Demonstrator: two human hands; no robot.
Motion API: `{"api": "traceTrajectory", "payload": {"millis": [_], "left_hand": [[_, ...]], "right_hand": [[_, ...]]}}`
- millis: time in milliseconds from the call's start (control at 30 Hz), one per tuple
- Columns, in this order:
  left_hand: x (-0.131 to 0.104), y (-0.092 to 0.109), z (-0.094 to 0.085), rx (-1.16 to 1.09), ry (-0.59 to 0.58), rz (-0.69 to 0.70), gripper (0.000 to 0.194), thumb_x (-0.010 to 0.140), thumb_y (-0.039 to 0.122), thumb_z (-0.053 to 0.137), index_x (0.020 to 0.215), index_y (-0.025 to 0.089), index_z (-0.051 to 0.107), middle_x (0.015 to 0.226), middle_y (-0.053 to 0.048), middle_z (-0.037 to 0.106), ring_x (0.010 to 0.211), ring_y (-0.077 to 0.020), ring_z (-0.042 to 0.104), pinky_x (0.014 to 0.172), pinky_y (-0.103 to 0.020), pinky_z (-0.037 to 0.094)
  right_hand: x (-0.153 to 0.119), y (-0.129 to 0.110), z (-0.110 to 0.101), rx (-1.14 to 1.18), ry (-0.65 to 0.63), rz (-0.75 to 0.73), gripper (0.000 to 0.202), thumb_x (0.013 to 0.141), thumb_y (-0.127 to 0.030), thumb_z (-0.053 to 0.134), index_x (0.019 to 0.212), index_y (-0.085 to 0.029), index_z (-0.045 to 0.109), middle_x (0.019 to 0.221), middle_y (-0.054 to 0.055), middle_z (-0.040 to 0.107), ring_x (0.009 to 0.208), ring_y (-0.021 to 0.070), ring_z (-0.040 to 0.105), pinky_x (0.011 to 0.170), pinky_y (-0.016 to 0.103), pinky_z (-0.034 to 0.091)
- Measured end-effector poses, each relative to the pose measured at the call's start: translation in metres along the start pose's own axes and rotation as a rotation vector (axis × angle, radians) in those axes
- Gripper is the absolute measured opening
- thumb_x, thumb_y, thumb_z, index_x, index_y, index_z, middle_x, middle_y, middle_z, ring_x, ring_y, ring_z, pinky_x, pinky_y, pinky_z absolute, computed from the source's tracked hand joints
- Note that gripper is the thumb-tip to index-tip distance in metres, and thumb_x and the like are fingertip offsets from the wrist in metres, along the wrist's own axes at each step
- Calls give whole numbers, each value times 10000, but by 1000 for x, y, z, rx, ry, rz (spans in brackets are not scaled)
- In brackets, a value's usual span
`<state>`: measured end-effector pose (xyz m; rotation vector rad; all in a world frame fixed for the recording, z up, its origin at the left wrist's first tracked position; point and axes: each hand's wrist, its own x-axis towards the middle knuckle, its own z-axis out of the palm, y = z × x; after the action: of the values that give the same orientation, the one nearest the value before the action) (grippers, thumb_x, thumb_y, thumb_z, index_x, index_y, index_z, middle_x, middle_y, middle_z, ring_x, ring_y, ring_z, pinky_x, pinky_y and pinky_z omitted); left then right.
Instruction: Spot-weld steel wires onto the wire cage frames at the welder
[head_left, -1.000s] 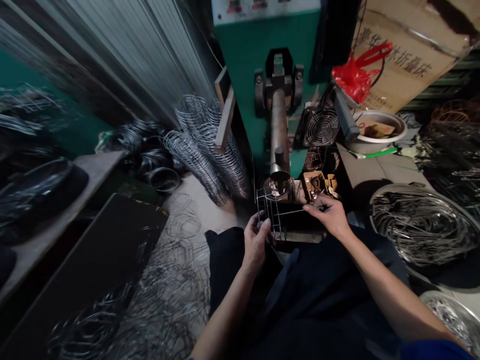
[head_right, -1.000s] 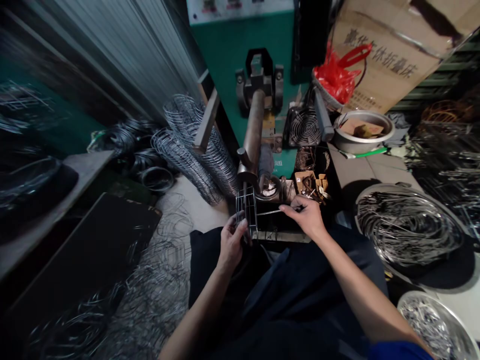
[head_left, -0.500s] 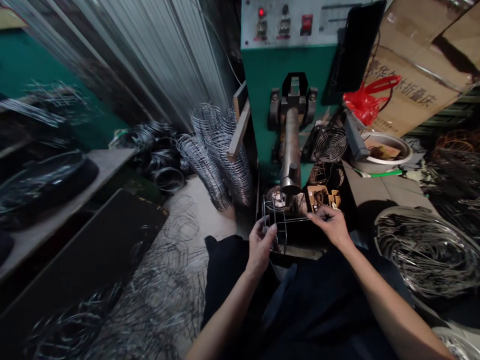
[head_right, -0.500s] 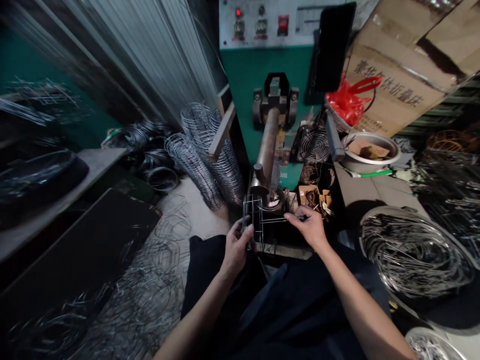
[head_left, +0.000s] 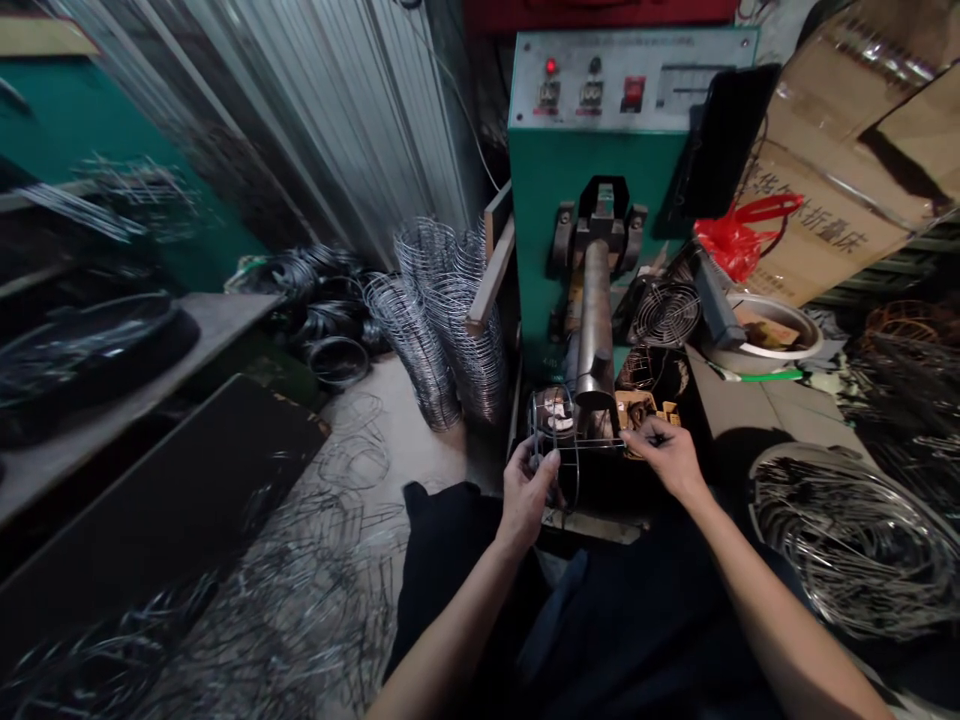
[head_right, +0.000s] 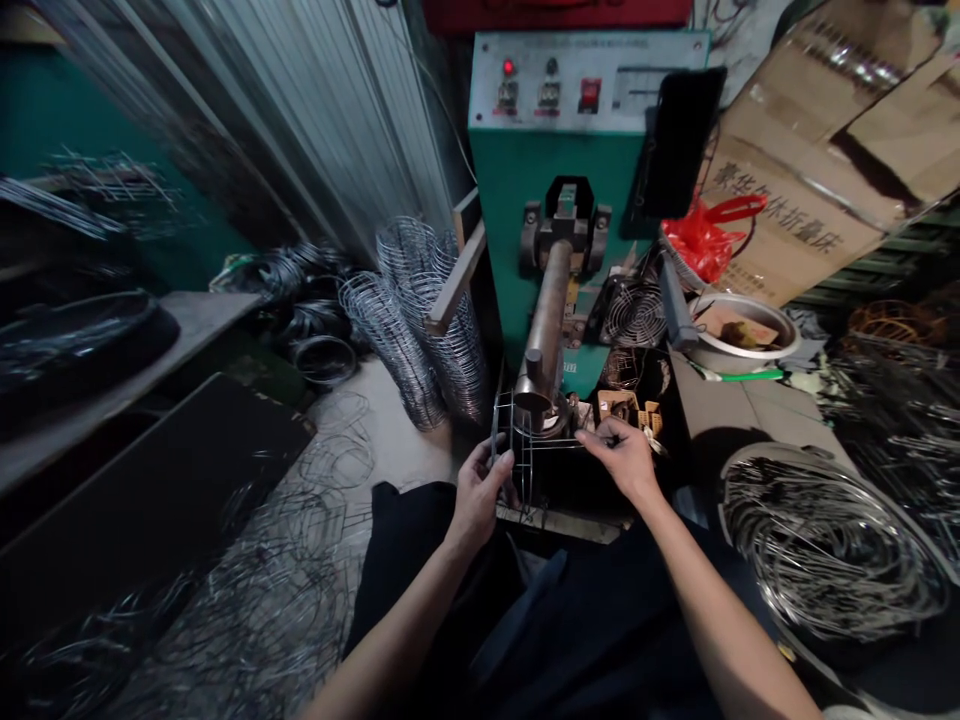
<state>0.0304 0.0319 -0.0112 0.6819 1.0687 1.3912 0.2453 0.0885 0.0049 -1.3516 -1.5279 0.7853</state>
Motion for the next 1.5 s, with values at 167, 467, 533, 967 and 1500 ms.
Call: {"api": "traceTrajectory", "payload": {"millis": [167,467,533,967,1500], "left_hand": [[7,-4,2,-23,-12,5,638,732,486,781,1222,154,543,566,107,443,367,-61,422,351,-211,455],[13,-3,5,-23,-39,25,599,734,492,777,1196,164,582,600,85,481,398,-65,457,365,-204,469],[13,-3,4,-24,-45,24,597,739,489,775,1202,166,581,597,87,480,392,-65,456,361,-206,468],[16,-3,5,-35,-57,10,592,779,451,752,1229,133,534,576,93,471,382,-69,451,346,-206,465],[20,5,0,127,9,-35,509,714,434,801,1115,165,639,737,30,612,523,-72,546,474,-172,483]], "right_hand": [[5,0,-3,-3,-2,16,558,698,-620,730,527,-203,401,547,-41,348,550,109,317,528,264,268],[11,1,-6,0,-13,16,556,703,-608,734,532,-198,400,541,-50,337,545,102,306,527,259,252],[11,2,-7,-4,-18,17,556,708,-605,732,532,-199,395,543,-50,333,546,101,305,527,258,252],[12,-1,-7,-21,-13,37,540,719,-575,732,534,-202,387,552,-45,349,547,104,320,530,260,262],[1,39,-45,-246,61,-85,327,894,-507,595,869,-184,648,879,22,650,854,162,595,793,254,440]]}}
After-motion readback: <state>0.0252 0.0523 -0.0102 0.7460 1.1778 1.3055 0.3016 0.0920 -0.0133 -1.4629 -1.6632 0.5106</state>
